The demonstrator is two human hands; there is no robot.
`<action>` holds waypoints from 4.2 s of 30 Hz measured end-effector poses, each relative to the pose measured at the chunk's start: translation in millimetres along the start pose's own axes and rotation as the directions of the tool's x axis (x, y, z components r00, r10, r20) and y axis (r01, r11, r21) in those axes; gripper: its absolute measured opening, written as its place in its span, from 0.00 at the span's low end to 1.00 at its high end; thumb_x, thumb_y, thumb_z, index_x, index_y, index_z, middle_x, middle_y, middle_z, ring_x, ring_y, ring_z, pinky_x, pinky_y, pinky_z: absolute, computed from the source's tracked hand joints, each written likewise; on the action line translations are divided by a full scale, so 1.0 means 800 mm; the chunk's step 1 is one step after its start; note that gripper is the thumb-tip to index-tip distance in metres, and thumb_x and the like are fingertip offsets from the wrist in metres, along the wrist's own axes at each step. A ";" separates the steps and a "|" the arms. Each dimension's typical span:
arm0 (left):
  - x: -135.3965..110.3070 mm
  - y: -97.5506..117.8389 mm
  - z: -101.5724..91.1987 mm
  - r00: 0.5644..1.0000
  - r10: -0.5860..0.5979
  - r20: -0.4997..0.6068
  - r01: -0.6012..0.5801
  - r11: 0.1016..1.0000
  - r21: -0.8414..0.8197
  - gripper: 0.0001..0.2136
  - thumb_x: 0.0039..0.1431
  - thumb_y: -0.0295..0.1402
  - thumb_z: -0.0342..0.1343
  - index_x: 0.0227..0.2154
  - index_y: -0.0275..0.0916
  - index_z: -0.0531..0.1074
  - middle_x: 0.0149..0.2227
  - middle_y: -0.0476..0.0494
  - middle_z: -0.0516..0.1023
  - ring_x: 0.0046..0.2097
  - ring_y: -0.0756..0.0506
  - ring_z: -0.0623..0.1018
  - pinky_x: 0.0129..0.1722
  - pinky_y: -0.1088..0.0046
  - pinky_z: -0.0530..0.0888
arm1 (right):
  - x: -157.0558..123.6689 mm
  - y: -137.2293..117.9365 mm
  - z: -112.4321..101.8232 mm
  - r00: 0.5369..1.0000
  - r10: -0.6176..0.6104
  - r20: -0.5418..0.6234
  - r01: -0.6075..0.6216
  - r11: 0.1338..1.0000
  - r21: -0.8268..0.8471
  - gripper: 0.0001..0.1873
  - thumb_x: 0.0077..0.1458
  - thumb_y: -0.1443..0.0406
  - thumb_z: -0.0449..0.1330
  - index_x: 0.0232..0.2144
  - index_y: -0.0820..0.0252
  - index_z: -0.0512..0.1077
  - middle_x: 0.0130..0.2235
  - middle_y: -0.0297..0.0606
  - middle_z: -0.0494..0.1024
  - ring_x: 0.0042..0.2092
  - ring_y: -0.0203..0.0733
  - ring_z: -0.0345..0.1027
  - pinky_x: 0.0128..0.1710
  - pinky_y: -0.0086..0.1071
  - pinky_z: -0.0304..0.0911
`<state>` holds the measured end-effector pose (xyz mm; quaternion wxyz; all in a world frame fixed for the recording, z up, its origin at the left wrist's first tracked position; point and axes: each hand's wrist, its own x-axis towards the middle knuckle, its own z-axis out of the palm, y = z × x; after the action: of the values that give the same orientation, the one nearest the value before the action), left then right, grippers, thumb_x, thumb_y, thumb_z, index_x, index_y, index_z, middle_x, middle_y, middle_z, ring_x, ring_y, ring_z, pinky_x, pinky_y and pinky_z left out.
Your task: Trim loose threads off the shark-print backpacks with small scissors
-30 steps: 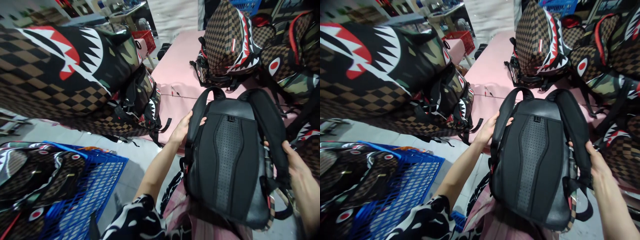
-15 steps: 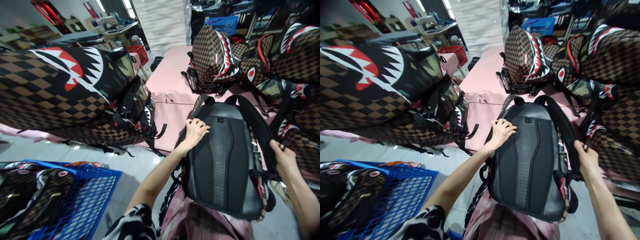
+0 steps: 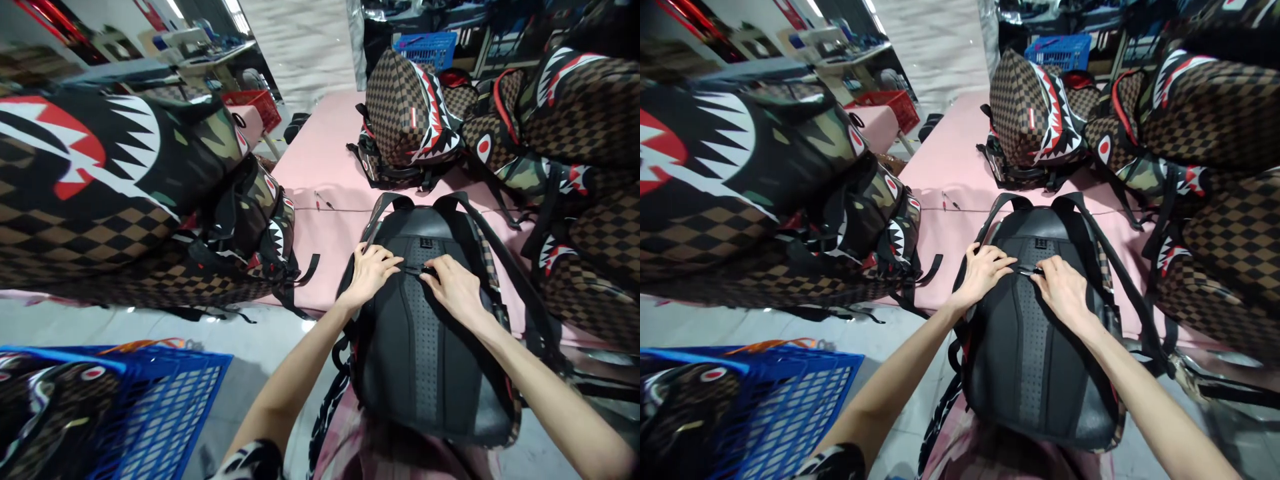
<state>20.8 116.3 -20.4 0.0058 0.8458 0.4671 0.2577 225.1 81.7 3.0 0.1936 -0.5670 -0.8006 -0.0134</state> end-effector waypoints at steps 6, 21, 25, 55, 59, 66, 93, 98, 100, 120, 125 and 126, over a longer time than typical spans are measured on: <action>0.000 -0.007 0.004 1.000 0.005 -0.002 -0.005 1.000 0.005 0.11 0.56 0.38 0.56 0.42 0.50 0.74 0.39 0.50 0.77 0.47 0.46 0.70 0.55 0.56 0.50 | 0.011 0.004 0.018 0.997 -0.067 -0.033 0.065 0.995 -0.078 0.11 0.59 0.59 0.54 0.36 0.58 0.72 0.35 0.37 0.74 0.36 0.38 0.66 0.30 0.30 0.54; -0.002 -0.009 0.010 1.000 -0.009 0.013 0.009 1.000 -0.025 0.10 0.57 0.38 0.56 0.42 0.51 0.74 0.39 0.49 0.78 0.50 0.44 0.69 0.57 0.53 0.48 | 0.009 0.013 0.027 0.999 -0.047 -0.015 0.047 0.999 0.022 0.12 0.60 0.59 0.52 0.37 0.57 0.74 0.36 0.38 0.75 0.37 0.40 0.67 0.31 0.31 0.56; -0.003 -0.011 0.009 1.000 -0.007 0.019 0.007 1.000 -0.003 0.10 0.56 0.37 0.56 0.42 0.50 0.74 0.39 0.49 0.78 0.50 0.43 0.68 0.57 0.53 0.49 | 0.009 0.014 0.029 0.997 -0.075 -0.019 0.076 0.997 0.016 0.12 0.60 0.61 0.52 0.36 0.57 0.75 0.35 0.38 0.75 0.37 0.40 0.67 0.33 0.31 0.57; -0.082 -0.086 -0.028 0.997 0.052 0.056 -0.045 0.992 -0.116 0.08 0.60 0.28 0.51 0.37 0.41 0.76 0.38 0.47 0.79 0.49 0.47 0.72 0.58 0.56 0.57 | 0.008 0.019 0.043 0.996 0.091 0.016 -0.093 0.975 0.202 0.11 0.56 0.58 0.56 0.35 0.58 0.75 0.37 0.36 0.77 0.38 0.42 0.72 0.32 0.32 0.61; -0.093 -0.066 -0.013 0.994 -0.073 0.077 0.081 0.990 -0.113 0.09 0.57 0.34 0.56 0.40 0.45 0.75 0.39 0.48 0.79 0.51 0.44 0.70 0.58 0.52 0.53 | 0.008 0.010 0.036 0.990 0.139 0.030 -0.143 0.971 0.191 0.12 0.57 0.58 0.55 0.32 0.58 0.75 0.36 0.36 0.78 0.36 0.42 0.72 0.32 0.32 0.60; -0.089 -0.051 -0.003 0.988 -0.125 0.089 0.137 0.980 -0.147 0.05 0.56 0.36 0.57 0.33 0.48 0.77 0.37 0.50 0.78 0.52 0.43 0.68 0.58 0.50 0.50 | 0.001 -0.046 0.028 0.998 0.031 0.055 -0.043 0.971 0.236 0.12 0.58 0.58 0.54 0.34 0.56 0.75 0.35 0.36 0.78 0.35 0.40 0.72 0.32 0.32 0.61; -0.095 -0.038 -0.018 0.994 -0.087 0.072 0.097 0.984 -0.149 0.07 0.60 0.26 0.46 0.31 0.37 0.68 0.38 0.44 0.75 0.56 0.45 0.66 0.59 0.54 0.50 | 0.007 -0.104 0.033 0.958 -0.151 0.245 0.188 0.973 -0.135 0.11 0.60 0.63 0.53 0.32 0.59 0.74 0.33 0.39 0.74 0.34 0.40 0.65 0.27 0.32 0.47; -0.105 -0.050 -0.037 0.990 -0.141 0.024 0.143 0.981 -0.133 0.10 0.62 0.31 0.47 0.29 0.39 0.71 0.36 0.48 0.77 0.55 0.45 0.68 0.61 0.51 0.44 | -0.001 -0.082 0.024 0.988 -0.073 0.135 0.062 0.995 0.084 0.10 0.60 0.61 0.54 0.35 0.58 0.74 0.35 0.36 0.75 0.37 0.38 0.68 0.32 0.29 0.54; -0.110 -0.051 -0.042 0.993 -0.111 0.039 0.115 0.986 -0.124 0.11 0.62 0.34 0.49 0.28 0.39 0.72 0.38 0.49 0.77 0.55 0.44 0.68 0.61 0.50 0.39 | -0.007 -0.081 0.019 0.986 -0.098 0.135 0.089 0.993 0.072 0.10 0.60 0.61 0.54 0.36 0.58 0.74 0.36 0.37 0.75 0.37 0.39 0.68 0.32 0.30 0.55; 0.021 -0.005 0.000 0.957 0.288 -0.029 -0.285 0.954 0.090 0.11 0.61 0.23 0.45 0.40 0.38 0.72 0.43 0.44 0.77 0.51 0.44 0.72 0.60 0.52 0.54 | 0.037 0.067 0.026 0.939 0.338 0.062 -0.317 0.784 0.534 0.17 0.47 0.60 0.62 0.41 0.60 0.73 0.33 0.37 0.73 0.34 0.41 0.67 0.36 0.34 0.62; 0.095 -0.017 0.050 0.998 -0.022 0.056 0.037 0.959 -0.280 0.09 0.59 0.23 0.49 0.37 0.36 0.73 0.40 0.44 0.78 0.44 0.48 0.75 0.49 0.68 0.68 | 0.078 0.068 0.048 0.969 0.229 0.097 -0.248 0.875 0.415 0.09 0.54 0.65 0.55 0.31 0.58 0.75 0.35 0.38 0.73 0.36 0.40 0.67 0.33 0.30 0.58; 0.100 -0.019 0.054 0.993 -0.074 0.088 0.098 0.946 -0.310 0.08 0.59 0.25 0.50 0.36 0.37 0.74 0.39 0.45 0.78 0.43 0.48 0.75 0.47 0.69 0.69 | 0.085 0.072 0.050 0.953 0.264 0.146 -0.302 0.848 0.435 0.10 0.55 0.63 0.54 0.28 0.60 0.74 0.31 0.37 0.73 0.33 0.39 0.66 0.31 0.30 0.57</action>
<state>62.4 198.4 -27.2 0.1690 0.8219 0.4562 0.2963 247.2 173.4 -23.0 0.2874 -0.6180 -0.6964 0.2247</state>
